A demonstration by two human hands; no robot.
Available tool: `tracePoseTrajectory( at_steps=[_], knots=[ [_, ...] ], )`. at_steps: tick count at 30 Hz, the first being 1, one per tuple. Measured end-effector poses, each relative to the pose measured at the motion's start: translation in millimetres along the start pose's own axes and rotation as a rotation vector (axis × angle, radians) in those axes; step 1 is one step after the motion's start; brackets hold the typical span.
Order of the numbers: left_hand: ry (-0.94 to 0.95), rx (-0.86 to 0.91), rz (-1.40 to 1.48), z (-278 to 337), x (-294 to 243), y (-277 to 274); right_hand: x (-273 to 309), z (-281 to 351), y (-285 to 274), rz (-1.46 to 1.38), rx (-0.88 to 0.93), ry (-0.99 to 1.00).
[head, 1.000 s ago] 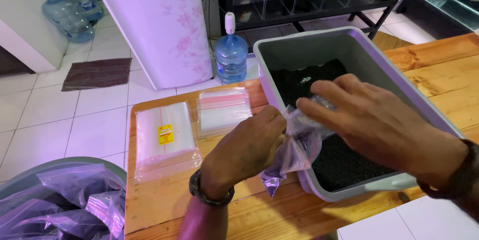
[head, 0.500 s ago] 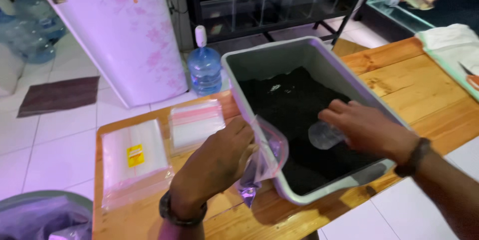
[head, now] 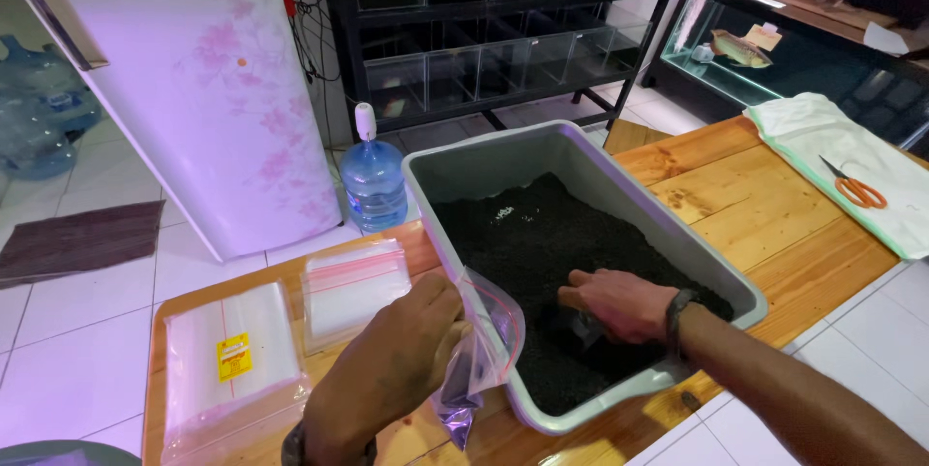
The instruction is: The person fills small plastic bags with a black granular substrate from a large bin using a small plastic cup and then seals the bags.
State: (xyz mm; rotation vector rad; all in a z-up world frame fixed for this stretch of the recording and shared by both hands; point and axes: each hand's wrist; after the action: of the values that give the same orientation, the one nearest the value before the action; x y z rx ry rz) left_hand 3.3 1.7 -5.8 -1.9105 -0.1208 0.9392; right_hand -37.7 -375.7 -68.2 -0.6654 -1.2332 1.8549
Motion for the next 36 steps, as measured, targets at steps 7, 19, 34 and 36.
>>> tracePoseTrajectory(
  at_steps=[7, 19, 34, 36],
  knots=[
    [0.023, -0.020, -0.003, 1, 1, -1, 14, 2, -30, -0.288, 0.024, 0.039],
    [0.044, -0.035, 0.042, 0, -2, -2, 15, 9, -36, -0.679, -0.265, -0.074],
    [0.095, -0.046, -0.023, 3, -6, -5, 54, 31, -150, -0.614, -0.492, 0.059],
    [0.048, -0.018, -0.011, 3, -8, -7, 74, 27, -168, -0.269, -0.378, 0.108]
  ],
)
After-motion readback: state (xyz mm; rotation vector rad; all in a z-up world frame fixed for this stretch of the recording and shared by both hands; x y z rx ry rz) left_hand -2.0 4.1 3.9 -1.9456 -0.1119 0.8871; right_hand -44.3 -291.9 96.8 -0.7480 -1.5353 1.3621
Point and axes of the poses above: each hand's wrist, its own z-axis away from the middle knuckle, its own y-axis out of the palm, x = y × z, and after that the axes turned 11 degrees about -y, right-handed
